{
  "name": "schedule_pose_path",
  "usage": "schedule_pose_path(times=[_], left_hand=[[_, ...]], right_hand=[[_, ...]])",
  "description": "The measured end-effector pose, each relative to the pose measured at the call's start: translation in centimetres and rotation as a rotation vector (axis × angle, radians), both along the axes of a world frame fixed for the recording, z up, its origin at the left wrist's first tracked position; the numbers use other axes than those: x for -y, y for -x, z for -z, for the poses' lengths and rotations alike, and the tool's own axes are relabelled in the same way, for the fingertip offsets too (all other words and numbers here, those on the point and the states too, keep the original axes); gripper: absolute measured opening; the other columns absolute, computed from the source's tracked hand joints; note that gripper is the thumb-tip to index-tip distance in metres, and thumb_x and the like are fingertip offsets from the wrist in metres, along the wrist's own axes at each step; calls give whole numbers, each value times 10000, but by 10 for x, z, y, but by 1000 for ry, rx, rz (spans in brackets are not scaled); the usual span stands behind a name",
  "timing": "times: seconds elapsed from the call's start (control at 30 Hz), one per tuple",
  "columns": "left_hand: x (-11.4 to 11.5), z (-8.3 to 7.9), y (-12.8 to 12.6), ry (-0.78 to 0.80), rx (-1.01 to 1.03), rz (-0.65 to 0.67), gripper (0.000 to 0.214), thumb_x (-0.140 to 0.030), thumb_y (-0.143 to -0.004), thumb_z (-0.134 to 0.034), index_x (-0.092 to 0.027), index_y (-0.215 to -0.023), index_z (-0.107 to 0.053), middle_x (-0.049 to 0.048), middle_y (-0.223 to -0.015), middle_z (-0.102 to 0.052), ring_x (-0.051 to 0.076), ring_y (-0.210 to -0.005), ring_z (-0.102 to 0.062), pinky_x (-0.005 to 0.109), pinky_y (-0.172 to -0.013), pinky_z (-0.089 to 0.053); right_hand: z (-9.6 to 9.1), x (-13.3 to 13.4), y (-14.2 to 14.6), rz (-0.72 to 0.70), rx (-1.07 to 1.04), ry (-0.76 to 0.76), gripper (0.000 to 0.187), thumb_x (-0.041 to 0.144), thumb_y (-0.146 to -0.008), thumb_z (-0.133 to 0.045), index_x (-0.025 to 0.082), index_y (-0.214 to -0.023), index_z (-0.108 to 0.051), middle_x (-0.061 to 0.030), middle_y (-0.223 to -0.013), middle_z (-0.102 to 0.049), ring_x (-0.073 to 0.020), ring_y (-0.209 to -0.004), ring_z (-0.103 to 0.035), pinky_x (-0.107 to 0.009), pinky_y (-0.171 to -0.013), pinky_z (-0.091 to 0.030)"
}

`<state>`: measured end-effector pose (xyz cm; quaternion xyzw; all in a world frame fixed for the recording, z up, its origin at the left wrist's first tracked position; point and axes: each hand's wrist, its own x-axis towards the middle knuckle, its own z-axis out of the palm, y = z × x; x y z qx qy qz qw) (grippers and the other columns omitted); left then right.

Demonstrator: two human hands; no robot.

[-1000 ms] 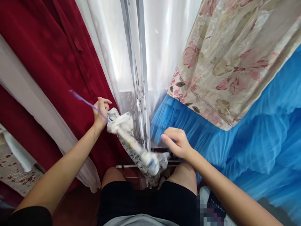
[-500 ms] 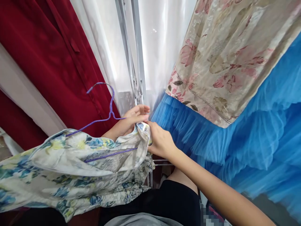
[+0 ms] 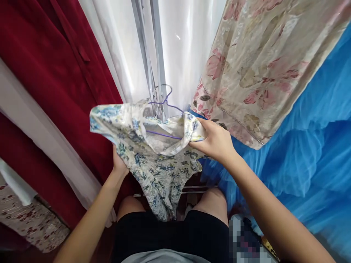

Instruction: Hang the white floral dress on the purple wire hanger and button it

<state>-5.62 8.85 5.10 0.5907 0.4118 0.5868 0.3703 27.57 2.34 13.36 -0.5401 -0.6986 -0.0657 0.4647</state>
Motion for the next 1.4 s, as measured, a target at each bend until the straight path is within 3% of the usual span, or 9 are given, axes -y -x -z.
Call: schedule_pose_path(times=[0.07, 0.13, 0.23, 0.37, 0.53, 0.67, 0.77, 0.9, 1.4], left_hand=[[18, 29, 3, 54, 189, -64, 971, -913, -836, -111, -259, -1343, -620, 107, -1311, -689, 277, -1316, -595, 419, -1061, -515], [41, 57, 2, 136, 218, -99, 877, -911, -770, -434, -234, -1281, -658, 121, -1263, -714, 307, -1337, -580, 426, -1104, -487], [74, 87, -7, 213, 120, -106, 658, -586, -669, -826, -213, -1195, -696, 109, -1241, -730, 339, -1336, -579, 444, -1154, -445], [100, 103, -23, 290, 169, -124, 518, -473, -714, -819, -206, -1146, -721, 110, -1234, -740, 345, -1273, -631, 460, -1112, -492], [115, 106, -36, 280, 200, -195, 483, -469, -735, -810, -193, -1124, -735, 115, -1221, -748, 341, -1270, -635, 449, -1101, -506], [123, 105, -37, 262, 153, -185, 414, -458, -762, -801, -211, -1090, -753, 105, -1191, -757, 335, -1254, -647, 438, -1095, -512], [126, 103, -36, 254, 113, -161, 411, -432, -777, -798, -215, -1123, -750, 106, -1192, -756, 334, -1240, -657, 446, -1088, -521], [132, 100, -32, 261, 82, -174, 383, -421, -780, -795, -229, -1110, -760, 92, -1159, -769, 333, -1229, -664, 434, -1034, -566], [130, 116, -35, 145, 131, -390, 474, -413, -847, -746, -220, -1255, -603, 106, -1267, -688, 290, -1186, -663, 408, -1022, -537]], right_hand=[[-3, 0, 1, -36, 57, -16, 697, 374, -618, -844, 267, -1287, -679, -84, -1160, -741, -390, -1051, -672, -435, -849, -516], [-1, -1, -2, -75, 117, -40, 737, 376, -610, -837, 266, -1315, -654, -88, -1175, -725, -380, -1064, -670, -424, -854, -516], [4, -2, -13, -118, 200, -33, 800, 362, -629, -811, 269, -1393, -595, -96, -1207, -701, -357, -1073, -664, -420, -871, -517], [24, 10, -11, -66, 154, -139, 780, 333, -694, -784, 277, -1439, -557, -117, -1417, -578, -409, -1294, -525, -550, -1071, -405], [121, 57, 45, 149, -657, -256, 217, 355, -926, -609, 271, -1117, -667, -98, -1090, -655, -328, -1057, -614, -489, -933, -482], [183, 72, 97, -202, -856, 359, 354, 482, -999, -499, 240, -772, -621, -37, -717, -609, -240, -698, -567, -359, -681, -459], [179, 62, 123, -471, -807, 568, 419, 534, -1010, -486, 223, -748, -588, -15, -687, -599, -200, -672, -544, -321, -677, -438], [159, 52, 136, -545, -906, 563, 406, 540, -961, -579, 217, -716, -556, 23, -602, -517, -158, -590, -462, -284, -601, -369], [156, 75, 106, -389, -1069, 557, 397, 361, -862, -627, 216, -511, -511, 28, -476, -432, -131, -483, -331, -292, -527, -262]])
